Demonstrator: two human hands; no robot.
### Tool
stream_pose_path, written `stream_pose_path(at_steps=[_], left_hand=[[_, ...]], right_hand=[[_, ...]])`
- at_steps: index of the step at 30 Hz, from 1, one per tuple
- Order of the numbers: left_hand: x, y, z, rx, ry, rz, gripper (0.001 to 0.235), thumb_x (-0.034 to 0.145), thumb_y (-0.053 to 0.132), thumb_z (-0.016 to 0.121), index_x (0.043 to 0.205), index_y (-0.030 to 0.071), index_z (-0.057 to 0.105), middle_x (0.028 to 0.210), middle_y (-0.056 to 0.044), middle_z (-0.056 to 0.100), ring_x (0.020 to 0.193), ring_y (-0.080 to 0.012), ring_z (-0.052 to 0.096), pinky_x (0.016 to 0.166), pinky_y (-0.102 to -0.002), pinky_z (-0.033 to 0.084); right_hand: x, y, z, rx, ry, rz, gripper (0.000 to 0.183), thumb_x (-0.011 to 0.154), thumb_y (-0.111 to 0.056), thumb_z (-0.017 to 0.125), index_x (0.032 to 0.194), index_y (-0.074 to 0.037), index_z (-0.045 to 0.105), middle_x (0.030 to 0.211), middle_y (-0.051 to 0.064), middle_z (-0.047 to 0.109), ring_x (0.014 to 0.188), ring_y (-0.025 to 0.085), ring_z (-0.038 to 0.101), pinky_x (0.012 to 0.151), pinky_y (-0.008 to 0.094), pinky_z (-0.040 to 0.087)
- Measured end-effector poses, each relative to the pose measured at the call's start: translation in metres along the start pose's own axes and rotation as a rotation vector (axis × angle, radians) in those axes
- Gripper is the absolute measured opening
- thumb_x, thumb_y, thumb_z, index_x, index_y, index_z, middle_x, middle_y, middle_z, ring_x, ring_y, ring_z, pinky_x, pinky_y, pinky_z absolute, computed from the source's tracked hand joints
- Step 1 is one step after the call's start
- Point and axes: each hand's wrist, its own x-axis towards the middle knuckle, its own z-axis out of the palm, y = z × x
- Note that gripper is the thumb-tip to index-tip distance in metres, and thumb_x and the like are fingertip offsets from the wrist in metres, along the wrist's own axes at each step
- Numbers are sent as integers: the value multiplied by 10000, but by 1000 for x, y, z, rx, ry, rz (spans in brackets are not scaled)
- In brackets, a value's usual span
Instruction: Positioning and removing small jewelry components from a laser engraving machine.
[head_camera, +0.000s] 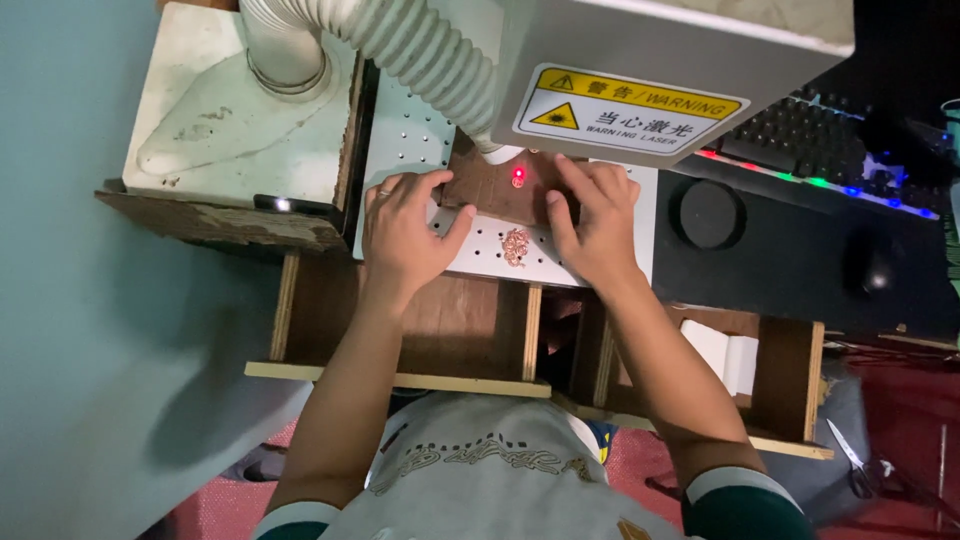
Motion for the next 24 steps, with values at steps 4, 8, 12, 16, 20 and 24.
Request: stream_pose_path(at_steps=[4,8,12,16,20,24], left_hand=[[6,10,-10,-7,-45,-38,549,814,406,841,1251,116,677,1083,-136,761,1135,-318,670,1003,-484,400],[10,16,-15,44,-156,-68,680,813,396,848,1360,52,637,1185,-213,747,1310,-336,593,1138,-499,285],[8,6,-6,116,-218,-109,633,885,414,779,1401,79,633,1159,-183,764,1381,-259,546,1170,-461,238],[8,6,-5,131,-234,-123,656,885,432,771,1428,98,616,1132,-178,772,1404,-238,525,1177,-456,221],[9,5,-4,135,-236,-107,655,893,429,769,1437,99,610,1098,-178,776,1402,-234,528,1180,-453,232],[8,3,-3,147,-285,-119,674,926,454,723,1490,121,561,1122,-157,778,1432,-224,488,1175,-476,209]], right_hand=[[-6,-1,-14,28,-44,136,413,1012,-371,653,1366,-159,656,1198,32,576,1169,265,507,944,404,319],[-4,-14,-25,37,-216,249,795,863,-596,748,1429,-54,615,1301,269,603,1345,480,454,1077,582,215],[-8,-8,-19,13,-234,264,850,755,-626,824,1415,-119,649,1334,273,626,1394,490,454,1102,619,198],[-7,-8,-20,33,-223,281,795,733,-527,873,1391,-129,672,1303,262,655,1377,491,476,1095,636,211],[-4,-12,-21,55,-207,295,786,728,-544,876,1366,-130,682,1280,248,666,1367,485,486,1091,659,207],[-7,-9,-22,57,-192,275,754,723,-522,908,1323,-124,685,1248,206,649,1355,439,492,1083,642,236]])
